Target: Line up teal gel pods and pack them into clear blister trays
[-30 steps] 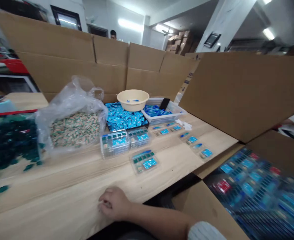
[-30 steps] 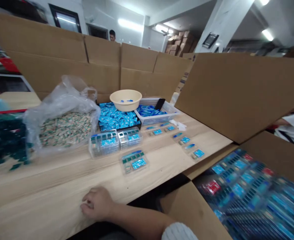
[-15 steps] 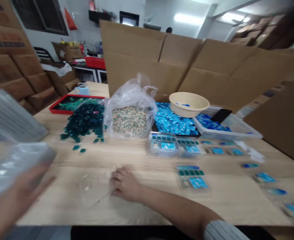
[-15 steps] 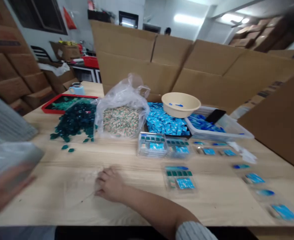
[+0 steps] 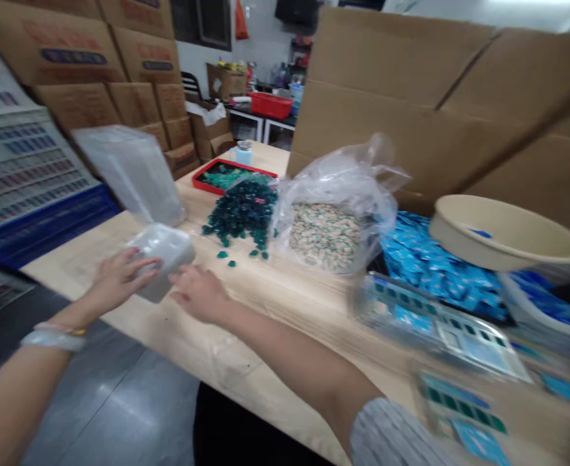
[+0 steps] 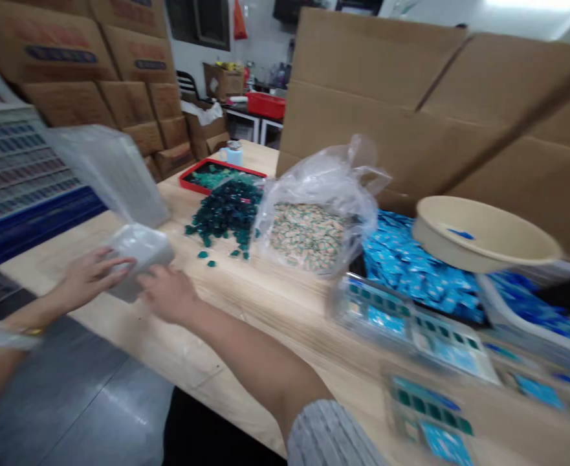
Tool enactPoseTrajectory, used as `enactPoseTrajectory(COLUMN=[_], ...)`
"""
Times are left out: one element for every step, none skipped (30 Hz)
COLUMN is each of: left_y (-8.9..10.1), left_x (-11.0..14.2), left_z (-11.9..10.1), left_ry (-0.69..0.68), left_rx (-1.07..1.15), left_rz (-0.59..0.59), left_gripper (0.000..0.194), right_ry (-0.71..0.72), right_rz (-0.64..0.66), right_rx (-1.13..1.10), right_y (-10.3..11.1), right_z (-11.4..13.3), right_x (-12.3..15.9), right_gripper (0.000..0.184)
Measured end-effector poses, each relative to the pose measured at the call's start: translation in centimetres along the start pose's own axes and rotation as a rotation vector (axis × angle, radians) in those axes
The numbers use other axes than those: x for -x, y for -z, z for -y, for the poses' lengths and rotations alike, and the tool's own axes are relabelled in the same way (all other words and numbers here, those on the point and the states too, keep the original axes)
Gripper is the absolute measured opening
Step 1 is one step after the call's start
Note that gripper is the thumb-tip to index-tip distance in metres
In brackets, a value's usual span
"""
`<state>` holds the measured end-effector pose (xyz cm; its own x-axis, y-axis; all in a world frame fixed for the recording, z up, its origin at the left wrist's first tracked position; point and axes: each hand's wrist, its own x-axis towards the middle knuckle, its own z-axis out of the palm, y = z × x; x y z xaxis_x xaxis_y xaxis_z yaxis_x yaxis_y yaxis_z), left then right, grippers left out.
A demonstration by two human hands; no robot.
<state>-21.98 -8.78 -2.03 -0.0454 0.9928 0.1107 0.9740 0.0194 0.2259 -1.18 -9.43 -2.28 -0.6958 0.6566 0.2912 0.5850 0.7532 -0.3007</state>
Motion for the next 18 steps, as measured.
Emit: enactPoseTrajectory(left_y=[0.1,0.3,0.4,0.5,0.5,0.6,0.6,0.6,0.6,0.6,0.6,0.6,0.5,0.5,0.5,0.5,0.5,0.4], left_x=[0.2,0.4,0.6,0.7,0.9,0.9,1.0,1.1,1.1,1.2,1.3,1.4,1.4,1.5,1.5,1.5,1.5,1.5], left_z=[0.0,0.0,-0.1,-0.2,-0.3,-0.4,-0.4,-0.5,-0.4,-0.4,-0.3,-0.3,-0.2,-0.2,-0.2,-0.2,-0.2,-0.2], left_ry=[-0.068,-0.088,-0.083,-0.074,-0.057,-0.042,-0.031,-0.023,-0.02,-0.021,-0.027,-0.035,-0.041,-0.046,-0.043,-0.036,-0.028,-0.023], left_rx=[-0.008,-0.014,-0.014,-0.009,0.0,0.012,0.026,0.041,0.055,0.066,0.074,0.078,0.081,0.085,0.091,0.1,0.109,0.118], left_rz=[0.038,0.051,0.057,0.064,0.055,0.043,0.033,0.023,0.017,0.015,0.014,0.014,0.011,0.009,0.004,0.0,-0.005,-0.008], left_gripper=[0.032,0.033,0.034,0.035,0.036,0.037,0.038,0.038,0.038,0.038,0.037,0.036,0.036,0.036,0.036,0.036,0.036,0.036], right_ry=[-0.036,-0.08,-0.117,-0.133,-0.136,-0.126,-0.11,-0.092,-0.078,-0.067,-0.062,-0.06,-0.06,-0.058,-0.055,-0.051,-0.047,-0.046], right_rz=[-0.003,-0.001,0.005,0.015,0.026,0.035,0.043,0.051,0.056,0.058,0.058,0.056,0.052,0.045,0.037,0.031,0.026,0.022], right_rx=[0.0,0.004,0.013,0.023,0.033,0.041,0.048,0.055,0.063,0.073,0.083,0.092,0.102,0.111,0.119,0.125,0.131,0.135], right_y=[-0.1,-0.2,-0.2,-0.4,-0.6,-0.8,-1.1,-1.3,-1.6,-1.9,-2.2,-2.4,-2.6,-2.8,-3.0,-3.2,-3.4,-3.5], right_z=[-0.1,-0.3,-0.4,-0.6,-0.7,-0.7,-0.8,-0.8,-0.7,-0.7,-0.7,-0.7,-0.7,-0.7,-0.8,-0.8,-0.9,-1.0], right_x=[-0.9,-1.7,-2.4,-3.0,-3.4,-3.7,-3.8,-3.8,-3.7,-3.6,-3.5,-3.3,-3.2,-3.1,-3.0,-2.9,-2.8,-2.7], right_gripper=[0.034,0.036,0.037,0.038,0.04,0.042,0.044,0.046,0.047,0.048,0.049,0.05,0.051,0.052,0.052,0.053,0.053,0.054])
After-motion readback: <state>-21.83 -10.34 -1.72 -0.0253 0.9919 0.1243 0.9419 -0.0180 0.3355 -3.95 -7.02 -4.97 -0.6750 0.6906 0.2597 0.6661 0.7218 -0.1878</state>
